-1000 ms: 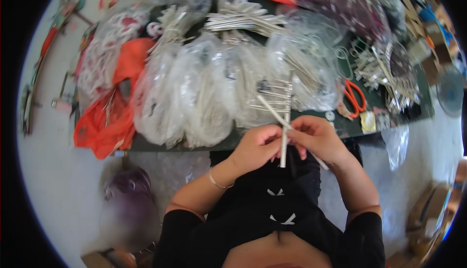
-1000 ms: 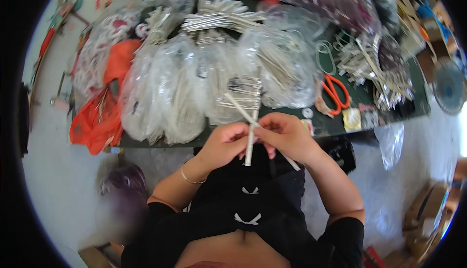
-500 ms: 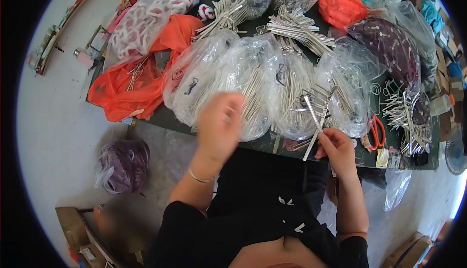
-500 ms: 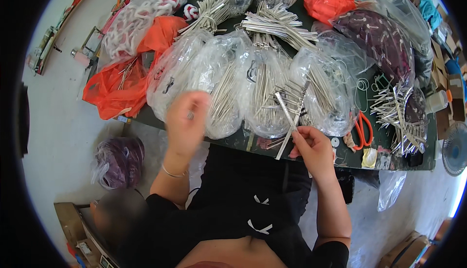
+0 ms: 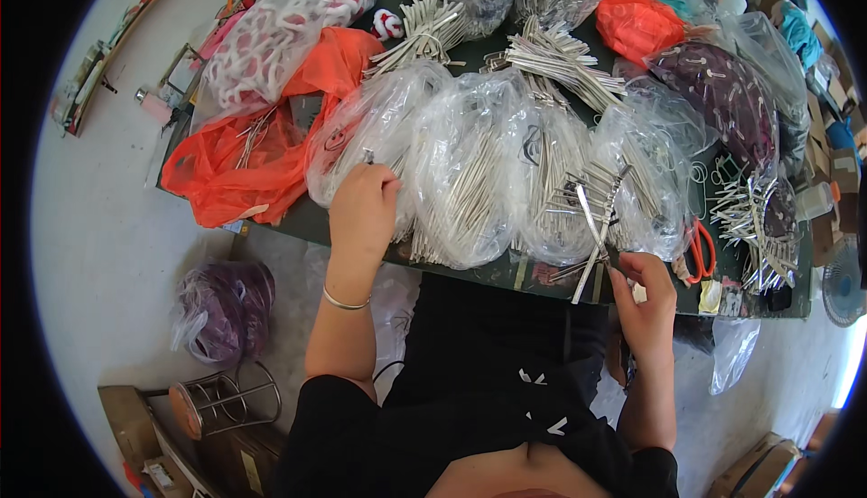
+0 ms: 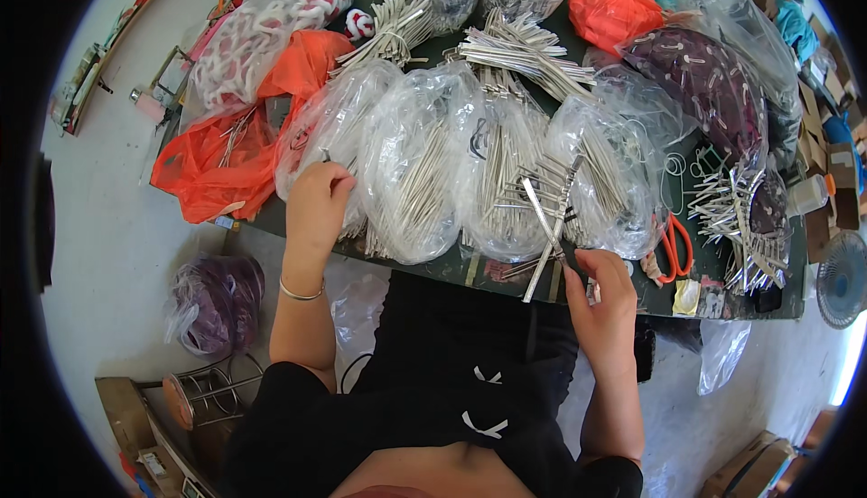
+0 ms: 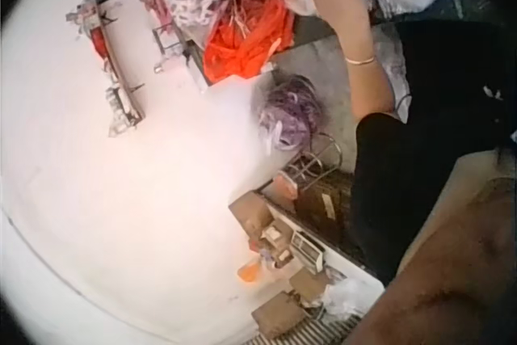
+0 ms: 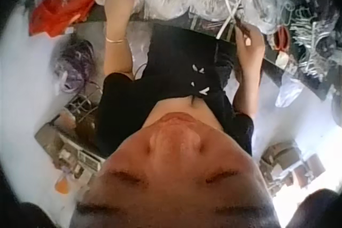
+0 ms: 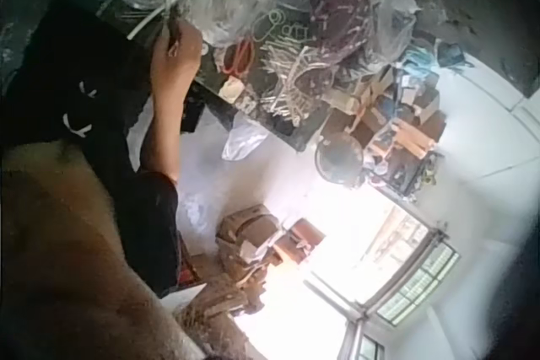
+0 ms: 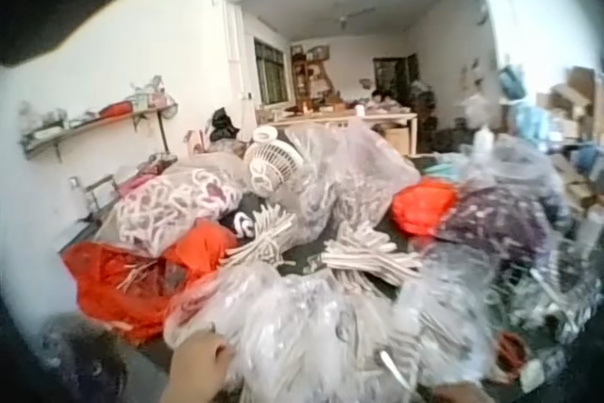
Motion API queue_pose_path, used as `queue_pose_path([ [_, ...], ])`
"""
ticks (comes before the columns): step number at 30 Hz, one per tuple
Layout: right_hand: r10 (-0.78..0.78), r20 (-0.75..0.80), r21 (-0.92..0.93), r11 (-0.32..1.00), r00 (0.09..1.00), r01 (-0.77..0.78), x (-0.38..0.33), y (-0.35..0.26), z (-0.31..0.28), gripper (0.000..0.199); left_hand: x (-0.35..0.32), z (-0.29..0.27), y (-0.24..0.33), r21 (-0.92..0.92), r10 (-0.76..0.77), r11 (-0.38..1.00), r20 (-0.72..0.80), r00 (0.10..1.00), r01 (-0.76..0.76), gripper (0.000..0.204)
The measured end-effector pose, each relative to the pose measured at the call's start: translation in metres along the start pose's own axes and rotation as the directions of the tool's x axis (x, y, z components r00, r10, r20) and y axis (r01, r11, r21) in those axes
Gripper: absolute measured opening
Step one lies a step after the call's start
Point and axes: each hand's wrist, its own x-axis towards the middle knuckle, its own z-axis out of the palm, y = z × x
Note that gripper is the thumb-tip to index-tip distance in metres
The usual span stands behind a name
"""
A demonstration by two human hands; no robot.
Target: Assembling small white and silver decorative star or cross-shaped items from components on a workbench.
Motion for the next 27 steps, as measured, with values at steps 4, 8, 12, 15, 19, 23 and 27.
queue_pose_path([
  [4, -0.01, -0.034, -0.043, 0.999, 0.999, 0.009, -0.001, -0.004, -0.008, 0.02, 0.0, -0.001, -0.004, 0.007, 0.046, 0.999, -0.045, 0.998, -0.045, 0.011],
  [8, -0.064, -0.063, -0.055, 0.997, 0.996, 0.06, 0.0, -0.007, -0.01, 0.02, 0.0, -0.005, -0.004, 0.02, 0.044, 0.999, 0.115, 0.992, -0.046, 0.01],
  [12, -0.117, -0.072, -0.04, 0.993, 0.991, 0.114, -0.002, -0.009, -0.008, 0.019, 0.002, -0.003, -0.011, 0.036, 0.022, 0.999, 0.024, 0.999, -0.023, 0.012],
  [15, -0.163, -0.07, -0.028, 0.987, 0.984, 0.161, -0.001, -0.011, -0.009, 0.018, 0.004, -0.011, -0.005, -0.097, -0.1, 0.989, 0.121, 0.988, 0.113, 0.01],
  [19, -0.141, -0.056, -0.014, 0.99, 0.988, 0.141, -0.001, -0.015, -0.01, 0.017, 0.003, -0.013, -0.006, -0.099, -0.019, 0.994, 0.251, 0.968, 0.046, 0.008],
  [23, -0.206, -0.061, -0.004, 0.979, 0.977, 0.206, -0.001, -0.018, -0.009, 0.017, 0.004, -0.016, -0.002, 0.026, -0.007, 1.0, 0.086, 0.996, 0.005, 0.01],
  [27, -0.215, -0.052, 0.013, 0.976, 0.975, 0.216, -0.004, -0.02, -0.007, 0.019, 0.004, -0.026, 0.0, -0.326, -0.113, 0.942, -0.088, 0.99, 0.078, 0.006],
])
